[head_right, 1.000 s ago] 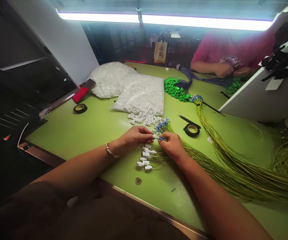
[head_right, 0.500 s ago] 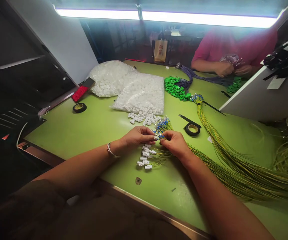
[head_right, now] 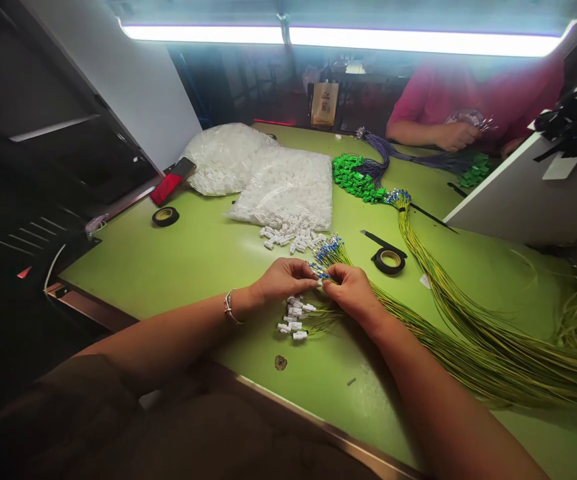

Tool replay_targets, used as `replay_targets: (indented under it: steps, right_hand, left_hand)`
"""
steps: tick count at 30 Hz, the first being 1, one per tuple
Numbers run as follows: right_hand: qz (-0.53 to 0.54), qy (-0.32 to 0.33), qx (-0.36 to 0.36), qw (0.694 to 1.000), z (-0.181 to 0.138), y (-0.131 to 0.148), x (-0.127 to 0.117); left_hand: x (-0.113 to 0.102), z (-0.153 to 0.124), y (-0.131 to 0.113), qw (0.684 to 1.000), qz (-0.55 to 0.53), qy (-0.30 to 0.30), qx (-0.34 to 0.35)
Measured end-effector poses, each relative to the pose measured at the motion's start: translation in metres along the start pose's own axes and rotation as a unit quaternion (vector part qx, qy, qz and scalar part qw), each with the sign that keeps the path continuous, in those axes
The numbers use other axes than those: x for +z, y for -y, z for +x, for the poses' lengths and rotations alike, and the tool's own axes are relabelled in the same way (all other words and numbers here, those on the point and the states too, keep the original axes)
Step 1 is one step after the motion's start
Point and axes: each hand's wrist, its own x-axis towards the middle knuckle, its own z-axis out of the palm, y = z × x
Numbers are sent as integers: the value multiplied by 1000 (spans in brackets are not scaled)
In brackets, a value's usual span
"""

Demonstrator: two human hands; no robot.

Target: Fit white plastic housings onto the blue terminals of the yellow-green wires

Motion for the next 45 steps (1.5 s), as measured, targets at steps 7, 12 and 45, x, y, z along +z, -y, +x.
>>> replay_targets:
  steps: [7, 12, 45]
  right_hand:
    - [95, -39, 36, 994, -2, 5, 2]
    - [92, -64, 39, 993, -2, 1, 8]
    - [-36, -122, -91, 988, -11, 1, 13]
  left_hand:
    - [-18, -15, -20, 949, 220, 225, 38]
    - [-45, 11, -19, 888, 415, -160, 118]
    - [-17, 3, -13, 963, -245, -23, -107]
